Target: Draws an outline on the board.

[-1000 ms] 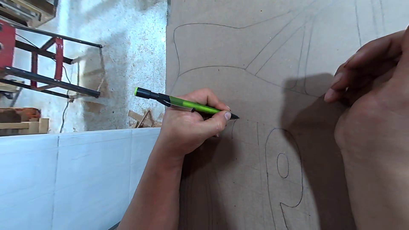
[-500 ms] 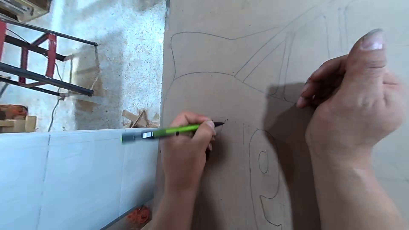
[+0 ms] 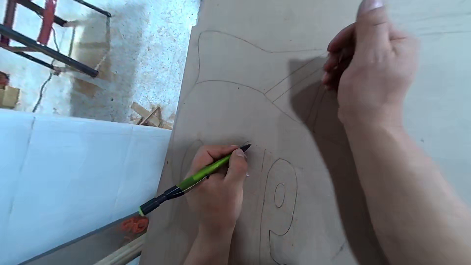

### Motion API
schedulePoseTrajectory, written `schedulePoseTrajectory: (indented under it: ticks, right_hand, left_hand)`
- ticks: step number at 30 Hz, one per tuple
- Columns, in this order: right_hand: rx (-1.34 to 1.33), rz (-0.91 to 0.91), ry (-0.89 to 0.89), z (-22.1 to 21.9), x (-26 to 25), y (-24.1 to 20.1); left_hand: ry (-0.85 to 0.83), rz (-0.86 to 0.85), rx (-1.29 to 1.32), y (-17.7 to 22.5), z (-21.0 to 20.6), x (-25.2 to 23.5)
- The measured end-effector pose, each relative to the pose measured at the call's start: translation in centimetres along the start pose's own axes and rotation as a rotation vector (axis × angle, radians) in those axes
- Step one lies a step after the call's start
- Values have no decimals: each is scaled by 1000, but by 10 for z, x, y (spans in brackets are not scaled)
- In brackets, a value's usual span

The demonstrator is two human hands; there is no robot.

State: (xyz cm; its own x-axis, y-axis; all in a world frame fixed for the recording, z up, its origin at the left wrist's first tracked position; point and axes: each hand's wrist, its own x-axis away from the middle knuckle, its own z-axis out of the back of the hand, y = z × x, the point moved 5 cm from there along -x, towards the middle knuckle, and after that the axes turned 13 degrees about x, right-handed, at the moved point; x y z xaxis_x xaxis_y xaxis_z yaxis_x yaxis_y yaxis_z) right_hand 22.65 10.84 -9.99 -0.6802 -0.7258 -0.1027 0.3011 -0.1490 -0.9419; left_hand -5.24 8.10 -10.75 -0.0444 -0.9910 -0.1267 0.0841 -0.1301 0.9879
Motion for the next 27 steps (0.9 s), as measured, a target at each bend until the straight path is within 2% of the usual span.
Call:
schedulePoseTrajectory:
  ticks: [4, 8, 13, 18, 27]
  right_hand:
    - [-13, 120, 21, -6, 6, -2]
    - [-52, 106, 19, -4, 5, -4]
    - [-90, 223, 33, -8, 11, -11]
    - [-112, 101, -56, -12, 9, -6]
    - [-123, 78, -45, -10, 8, -4]
  left_hand:
    - [14, -13, -57, 2, -3, 2]
    - [136, 67, -40, 3, -6, 0]
    - [162, -7, -121, 2, -11, 4]
    - [171, -28, -134, 4, -14, 4]
    - [177, -34, -150, 4, -14, 4]
